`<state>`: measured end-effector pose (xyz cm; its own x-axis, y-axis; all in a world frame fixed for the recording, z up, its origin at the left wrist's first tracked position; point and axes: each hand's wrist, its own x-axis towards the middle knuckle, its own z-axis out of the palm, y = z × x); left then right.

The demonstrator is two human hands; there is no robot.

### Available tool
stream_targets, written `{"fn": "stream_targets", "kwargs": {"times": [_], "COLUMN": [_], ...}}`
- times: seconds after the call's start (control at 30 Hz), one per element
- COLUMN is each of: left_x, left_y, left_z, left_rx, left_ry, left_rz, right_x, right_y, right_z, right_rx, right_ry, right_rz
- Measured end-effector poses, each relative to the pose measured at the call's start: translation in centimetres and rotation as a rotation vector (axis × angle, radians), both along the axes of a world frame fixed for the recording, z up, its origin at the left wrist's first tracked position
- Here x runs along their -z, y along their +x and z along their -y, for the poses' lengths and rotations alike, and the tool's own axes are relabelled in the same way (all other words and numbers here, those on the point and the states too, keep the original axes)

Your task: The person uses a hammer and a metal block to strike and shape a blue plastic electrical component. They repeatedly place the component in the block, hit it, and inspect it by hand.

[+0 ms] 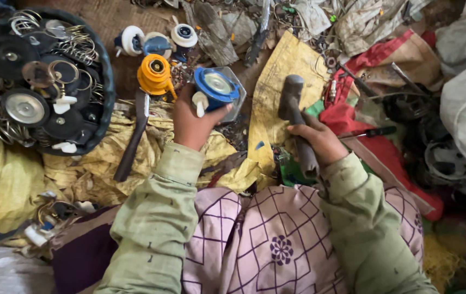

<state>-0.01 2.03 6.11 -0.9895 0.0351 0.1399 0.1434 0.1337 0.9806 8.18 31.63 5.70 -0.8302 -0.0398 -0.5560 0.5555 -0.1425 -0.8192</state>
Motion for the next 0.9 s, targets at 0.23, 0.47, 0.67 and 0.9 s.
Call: {"fn": "stream_targets", "kwargs": {"times": [0.23,0.47,0.67,0.9], "left_x": [-0.9,-9.4,-17.6,-10.3], "left_y": [0.6,4.0,12.1,20.3], "left_z": [-0.3,2.3,6.8,11.6], "left_rx": [-0.070,-0.150,-0.190,-0.341], "left_ry": [0.250,-0.040,0.331,0.358], "left_rz": [0.290,-0.348,-0.010,0.107], "right_x": [0.6,3.5,0.9,-2.9], "right_y": [1.2,6.5,7.9,10.5], "right_z": [1.5,2.5,4.6,7.5], "right_rx": [-0.143,-0.699,-0.650,-0.516], "right_ry": [0.750,1.406,1.354,1.356], "right_rz": [-0.041,-0.050,-0.052,-0.101]}}
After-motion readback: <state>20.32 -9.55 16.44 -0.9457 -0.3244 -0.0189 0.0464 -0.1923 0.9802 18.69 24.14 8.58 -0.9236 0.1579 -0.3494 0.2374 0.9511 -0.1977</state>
